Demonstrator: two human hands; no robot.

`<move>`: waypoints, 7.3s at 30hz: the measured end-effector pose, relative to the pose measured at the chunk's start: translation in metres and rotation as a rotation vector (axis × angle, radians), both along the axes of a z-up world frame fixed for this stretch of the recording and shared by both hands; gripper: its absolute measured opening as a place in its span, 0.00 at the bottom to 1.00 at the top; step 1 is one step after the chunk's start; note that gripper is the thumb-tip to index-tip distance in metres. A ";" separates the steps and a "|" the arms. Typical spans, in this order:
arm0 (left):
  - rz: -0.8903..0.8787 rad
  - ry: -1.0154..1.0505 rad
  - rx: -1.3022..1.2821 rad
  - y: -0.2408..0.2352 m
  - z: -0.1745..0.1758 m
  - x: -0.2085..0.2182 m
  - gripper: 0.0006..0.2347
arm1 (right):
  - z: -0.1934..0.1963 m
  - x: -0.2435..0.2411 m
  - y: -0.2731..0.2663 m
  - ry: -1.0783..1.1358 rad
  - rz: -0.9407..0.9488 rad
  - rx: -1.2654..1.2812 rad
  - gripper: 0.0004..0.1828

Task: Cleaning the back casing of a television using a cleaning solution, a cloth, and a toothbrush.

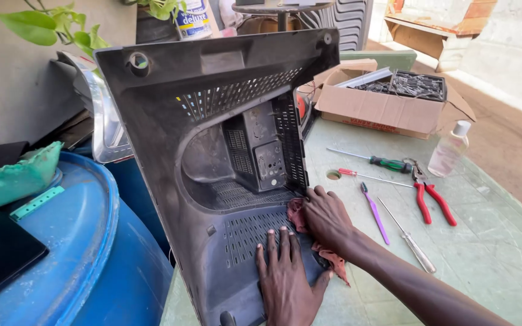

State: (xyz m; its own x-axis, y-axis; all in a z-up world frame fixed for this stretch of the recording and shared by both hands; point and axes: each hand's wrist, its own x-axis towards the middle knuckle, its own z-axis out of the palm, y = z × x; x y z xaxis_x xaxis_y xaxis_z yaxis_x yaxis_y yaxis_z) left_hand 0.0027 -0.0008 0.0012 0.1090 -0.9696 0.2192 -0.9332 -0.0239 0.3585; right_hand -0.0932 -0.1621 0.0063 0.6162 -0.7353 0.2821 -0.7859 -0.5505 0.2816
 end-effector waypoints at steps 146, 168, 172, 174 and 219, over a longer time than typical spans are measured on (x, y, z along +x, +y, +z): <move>0.034 -0.085 -0.009 -0.004 -0.002 -0.005 0.44 | 0.005 -0.077 -0.006 -0.730 0.038 0.629 0.04; 0.082 -0.039 0.109 -0.016 0.017 -0.024 0.41 | 0.023 -0.164 0.081 -0.801 0.359 0.753 0.23; -0.125 0.044 -0.085 -0.025 -0.013 -0.025 0.32 | 0.010 -0.190 0.045 -0.841 -0.272 0.410 0.15; -0.263 0.107 -0.286 -0.028 -0.022 -0.028 0.28 | 0.002 -0.190 0.032 -0.725 -0.443 0.411 0.15; -0.290 0.227 -0.218 -0.020 -0.005 -0.043 0.25 | 0.010 -0.145 0.113 -0.406 -0.216 0.435 0.07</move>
